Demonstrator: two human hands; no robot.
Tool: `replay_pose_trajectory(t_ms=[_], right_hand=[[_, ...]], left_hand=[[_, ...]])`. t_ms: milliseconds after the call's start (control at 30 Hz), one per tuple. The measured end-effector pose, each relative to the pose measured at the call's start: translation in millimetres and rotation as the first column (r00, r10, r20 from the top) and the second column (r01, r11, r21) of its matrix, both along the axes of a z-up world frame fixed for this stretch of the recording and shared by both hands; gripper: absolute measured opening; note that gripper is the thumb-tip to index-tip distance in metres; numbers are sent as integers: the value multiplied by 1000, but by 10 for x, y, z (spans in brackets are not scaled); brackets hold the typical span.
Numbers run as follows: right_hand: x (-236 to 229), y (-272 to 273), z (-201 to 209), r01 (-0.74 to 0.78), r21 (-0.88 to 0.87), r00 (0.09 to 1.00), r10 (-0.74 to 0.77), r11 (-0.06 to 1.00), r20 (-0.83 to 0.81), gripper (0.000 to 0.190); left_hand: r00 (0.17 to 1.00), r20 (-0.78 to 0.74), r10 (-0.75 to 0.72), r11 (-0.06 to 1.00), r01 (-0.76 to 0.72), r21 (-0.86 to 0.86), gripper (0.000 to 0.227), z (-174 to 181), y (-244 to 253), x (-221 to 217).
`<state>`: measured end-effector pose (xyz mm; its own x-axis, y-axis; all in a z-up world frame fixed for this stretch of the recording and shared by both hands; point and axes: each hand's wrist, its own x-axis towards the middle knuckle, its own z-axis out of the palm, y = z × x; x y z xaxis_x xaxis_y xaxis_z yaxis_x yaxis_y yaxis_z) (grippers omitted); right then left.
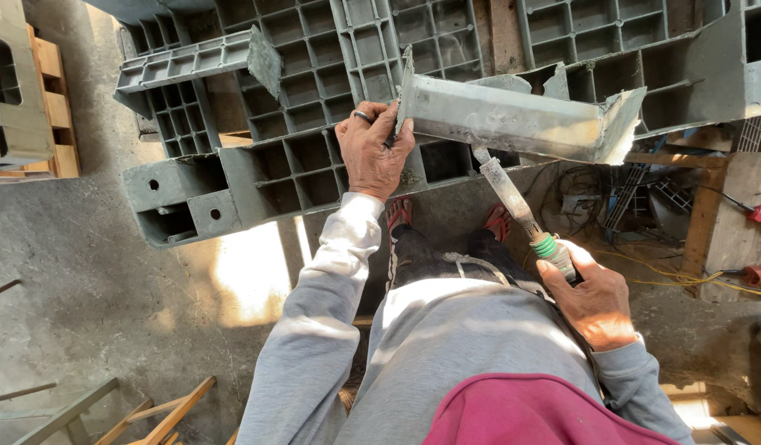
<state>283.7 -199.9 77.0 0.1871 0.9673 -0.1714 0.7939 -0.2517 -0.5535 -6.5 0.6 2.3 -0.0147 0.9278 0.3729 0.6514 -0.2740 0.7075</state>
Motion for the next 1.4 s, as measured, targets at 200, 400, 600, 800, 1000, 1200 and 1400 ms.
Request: replay_pose_trajectory(t_ms=[200,400,600,800,1000,1200,1400], right_hand=[[-7,41,32,19,-62,1000,-18,998,24,46],[13,85,57,20,-106,1000,-21,994,-4,45],[38,94,15,45,-136,999,-47,990,-9,47],[37,93,14,28,-131,999,-31,991,-27,47],[22,97,33,23,-144,999,-26,989,-20,46],[11,116,43,33,-163,999,-38,986,-29,47],[11,112,43,39,-172,999,-45,984,-27,47]], left_hand=[[1000,-9,0,1000,0,-2,28,-6,-6,3],[1000,-12,7,1000,-6,15,26,-18,3,6],[1000,-8,12,1000,-11,17,26,-28,-1,11],[1000,-12,12,1000,-12,15,26,-9,-4,7],[1000,-8,7,1000,-6,19,26,-7,0,6],[1000,-2,2,1000,-2,-16,27,-18,-2,4],[1000,-21,8,1000,-8,8,27,-15,0,2]])
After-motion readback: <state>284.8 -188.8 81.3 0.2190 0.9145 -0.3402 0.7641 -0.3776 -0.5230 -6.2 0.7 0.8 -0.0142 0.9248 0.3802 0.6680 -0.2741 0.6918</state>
